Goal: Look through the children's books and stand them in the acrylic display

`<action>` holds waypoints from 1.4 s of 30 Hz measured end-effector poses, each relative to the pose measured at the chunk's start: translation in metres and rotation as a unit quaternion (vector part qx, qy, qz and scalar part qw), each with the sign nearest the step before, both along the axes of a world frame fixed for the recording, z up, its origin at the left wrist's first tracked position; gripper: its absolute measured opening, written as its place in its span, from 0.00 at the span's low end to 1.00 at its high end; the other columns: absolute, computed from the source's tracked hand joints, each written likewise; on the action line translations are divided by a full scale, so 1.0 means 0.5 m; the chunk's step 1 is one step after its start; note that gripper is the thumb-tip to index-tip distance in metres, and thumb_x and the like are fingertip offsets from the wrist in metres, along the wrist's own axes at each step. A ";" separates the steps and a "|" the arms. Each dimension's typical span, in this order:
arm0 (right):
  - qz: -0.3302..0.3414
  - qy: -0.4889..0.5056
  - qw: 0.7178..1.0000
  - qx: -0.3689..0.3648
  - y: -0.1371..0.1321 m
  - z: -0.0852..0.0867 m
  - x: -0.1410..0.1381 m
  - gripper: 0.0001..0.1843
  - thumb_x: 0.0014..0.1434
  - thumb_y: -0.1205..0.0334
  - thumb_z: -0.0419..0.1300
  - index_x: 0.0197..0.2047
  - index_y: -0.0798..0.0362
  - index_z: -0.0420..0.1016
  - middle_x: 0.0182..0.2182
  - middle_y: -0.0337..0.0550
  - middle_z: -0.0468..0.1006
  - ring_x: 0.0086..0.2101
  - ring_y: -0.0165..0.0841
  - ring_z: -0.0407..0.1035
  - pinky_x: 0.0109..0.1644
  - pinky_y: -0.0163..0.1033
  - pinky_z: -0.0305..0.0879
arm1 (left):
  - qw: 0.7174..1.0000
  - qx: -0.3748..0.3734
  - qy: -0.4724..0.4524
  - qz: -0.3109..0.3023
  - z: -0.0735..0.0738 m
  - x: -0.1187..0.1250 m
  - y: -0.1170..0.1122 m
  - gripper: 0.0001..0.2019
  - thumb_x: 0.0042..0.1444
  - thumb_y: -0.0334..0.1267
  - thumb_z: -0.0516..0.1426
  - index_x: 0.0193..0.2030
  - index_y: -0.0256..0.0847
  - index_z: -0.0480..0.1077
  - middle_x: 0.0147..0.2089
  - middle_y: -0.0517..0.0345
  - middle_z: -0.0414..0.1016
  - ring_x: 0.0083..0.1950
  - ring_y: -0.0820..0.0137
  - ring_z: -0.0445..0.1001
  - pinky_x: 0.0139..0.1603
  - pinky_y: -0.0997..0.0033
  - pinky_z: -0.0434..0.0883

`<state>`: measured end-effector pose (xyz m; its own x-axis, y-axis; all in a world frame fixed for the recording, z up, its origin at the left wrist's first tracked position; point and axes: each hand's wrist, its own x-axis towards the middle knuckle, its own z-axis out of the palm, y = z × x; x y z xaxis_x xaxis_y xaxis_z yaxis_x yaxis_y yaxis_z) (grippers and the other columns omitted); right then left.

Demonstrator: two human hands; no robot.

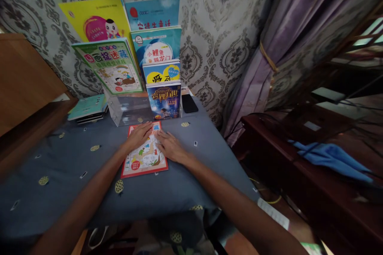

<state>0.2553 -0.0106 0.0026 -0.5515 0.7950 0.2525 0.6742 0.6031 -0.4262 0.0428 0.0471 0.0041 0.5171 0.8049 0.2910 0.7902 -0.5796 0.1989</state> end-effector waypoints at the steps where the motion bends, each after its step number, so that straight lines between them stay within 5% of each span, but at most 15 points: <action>1: 0.001 0.002 1.000 0.000 -0.007 0.000 0.001 0.26 0.68 0.62 0.52 0.67 0.55 0.65 0.67 0.55 0.62 0.68 0.42 0.54 0.70 0.57 0.53 | 1.000 0.000 -0.001 0.000 -0.002 -0.001 0.001 0.21 0.69 0.39 0.46 0.65 0.39 0.66 0.68 0.48 0.66 0.71 0.62 0.62 0.71 0.53 0.58; 13: 0.027 -0.002 0.999 -0.021 -0.140 0.013 0.029 0.26 0.70 0.62 0.49 0.68 0.57 0.63 0.68 0.55 0.62 0.68 0.42 0.54 0.71 0.57 0.53 | 1.000 -0.002 0.001 0.003 -0.004 -0.001 0.003 0.21 0.69 0.38 0.46 0.65 0.37 0.66 0.68 0.46 0.66 0.71 0.61 0.62 0.72 0.53 0.58; 22: 0.051 0.032 0.998 -0.003 -0.225 0.008 0.049 0.26 0.70 0.66 0.47 0.68 0.49 0.64 0.65 0.48 0.68 0.65 0.39 0.60 0.70 0.54 0.57 | 1.000 -0.001 0.011 0.002 0.000 0.002 0.000 0.21 0.70 0.38 0.45 0.65 0.39 0.66 0.69 0.49 0.66 0.71 0.62 0.62 0.72 0.54 0.58; 32: 0.051 0.047 0.997 0.035 -0.230 0.007 0.050 0.25 0.69 0.67 0.49 0.68 0.50 0.65 0.63 0.50 0.71 0.64 0.40 0.63 0.67 0.55 0.62 | 0.999 -0.004 0.028 -0.017 0.017 0.006 -0.021 0.21 0.70 0.38 0.45 0.65 0.38 0.66 0.69 0.48 0.66 0.71 0.63 0.62 0.72 0.55 0.58; 42: 0.049 0.038 0.997 0.047 -0.230 0.001 0.049 0.24 0.69 0.68 0.49 0.67 0.51 0.66 0.62 0.52 0.71 0.63 0.40 0.63 0.68 0.56 0.61 | 0.992 -0.047 0.040 -0.113 0.028 0.027 -0.125 0.22 0.71 0.40 0.44 0.68 0.44 0.62 0.71 0.52 0.62 0.73 0.65 0.58 0.72 0.50 0.54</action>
